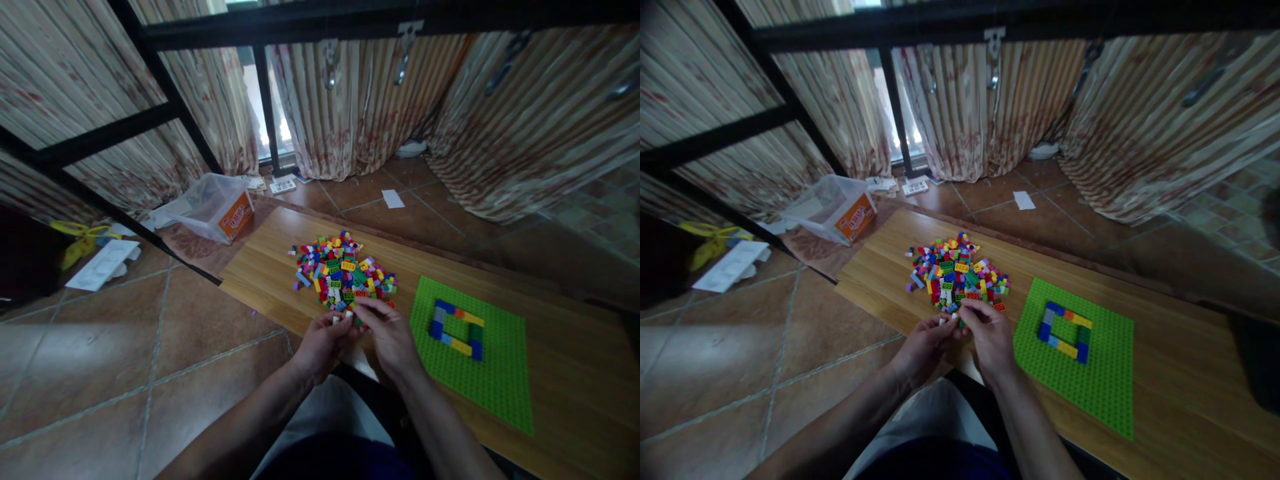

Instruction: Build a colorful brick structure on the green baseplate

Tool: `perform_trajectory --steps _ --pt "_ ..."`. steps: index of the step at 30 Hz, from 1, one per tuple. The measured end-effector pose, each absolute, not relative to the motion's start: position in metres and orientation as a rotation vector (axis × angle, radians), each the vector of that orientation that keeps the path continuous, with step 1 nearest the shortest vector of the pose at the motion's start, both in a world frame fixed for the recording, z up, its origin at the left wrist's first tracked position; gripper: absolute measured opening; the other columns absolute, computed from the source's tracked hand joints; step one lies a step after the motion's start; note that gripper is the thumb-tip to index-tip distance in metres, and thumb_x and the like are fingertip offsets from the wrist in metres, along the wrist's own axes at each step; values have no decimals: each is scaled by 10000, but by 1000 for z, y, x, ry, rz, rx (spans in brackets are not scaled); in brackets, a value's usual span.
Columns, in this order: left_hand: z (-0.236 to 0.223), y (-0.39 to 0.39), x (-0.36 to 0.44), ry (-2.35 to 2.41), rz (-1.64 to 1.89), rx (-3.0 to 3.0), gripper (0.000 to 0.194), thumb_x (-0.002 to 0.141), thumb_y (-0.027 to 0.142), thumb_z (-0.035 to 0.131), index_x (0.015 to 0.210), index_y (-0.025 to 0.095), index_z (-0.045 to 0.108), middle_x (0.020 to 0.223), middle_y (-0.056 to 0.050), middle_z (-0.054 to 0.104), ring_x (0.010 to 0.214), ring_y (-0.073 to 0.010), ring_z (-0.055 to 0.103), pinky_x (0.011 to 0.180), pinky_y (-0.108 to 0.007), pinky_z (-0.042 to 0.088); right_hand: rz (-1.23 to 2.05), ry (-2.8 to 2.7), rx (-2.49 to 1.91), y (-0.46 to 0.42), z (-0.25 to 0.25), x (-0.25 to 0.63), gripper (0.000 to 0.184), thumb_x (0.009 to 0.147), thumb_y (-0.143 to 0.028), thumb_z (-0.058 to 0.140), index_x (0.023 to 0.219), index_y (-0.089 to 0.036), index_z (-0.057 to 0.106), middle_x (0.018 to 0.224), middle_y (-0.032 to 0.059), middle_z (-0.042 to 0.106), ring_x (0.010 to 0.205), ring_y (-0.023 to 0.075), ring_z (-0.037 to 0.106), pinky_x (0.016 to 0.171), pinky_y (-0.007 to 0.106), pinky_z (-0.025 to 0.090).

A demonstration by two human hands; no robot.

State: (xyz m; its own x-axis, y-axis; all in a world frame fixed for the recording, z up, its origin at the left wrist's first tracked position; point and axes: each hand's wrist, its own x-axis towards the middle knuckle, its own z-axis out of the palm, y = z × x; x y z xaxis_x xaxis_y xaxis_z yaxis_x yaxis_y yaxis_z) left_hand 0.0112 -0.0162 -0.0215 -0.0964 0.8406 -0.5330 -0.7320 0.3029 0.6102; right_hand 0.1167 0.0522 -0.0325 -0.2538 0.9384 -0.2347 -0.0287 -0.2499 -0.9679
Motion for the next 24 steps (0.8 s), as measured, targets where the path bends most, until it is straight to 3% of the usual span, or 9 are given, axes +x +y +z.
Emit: perform_trajectory --steps 4,7,10,24 --pt "-25 -19 10 1113 1325 112 309 644 350 808 738 139 603 609 6 581 461 -39 404 452 -187 251 1212 -1670 -1263 81 -29 103 297 782 -417 635 964 -207 739 904 62 732 760 198 641 700 352 526" --pt "-26 -22 9 1191 1287 127 295 660 340 768 819 149 609 614 4 599 454 -43 410 454 -182 229 898 -1955 -1200 98 -28 90 233 818 -311 572 942 -207 738 960 78 720 882 227 642 864 411 501" --pt "-26 -23 7 1230 1267 169 313 668 362 747 852 154 603 621 5 599 458 -51 427 453 -186 222 751 -2091 -1143 103 -30 81 244 822 -234 548 974 -198 735 973 94 692 923 233 630 898 410 492" --pt "-33 -13 2 1233 1227 324 398 649 424 771 843 163 541 592 39 562 431 -46 416 436 -188 257 779 -1990 -974 103 -32 100 233 842 -226 574 1009 -216 736 1060 77 666 1023 208 621 942 378 498"
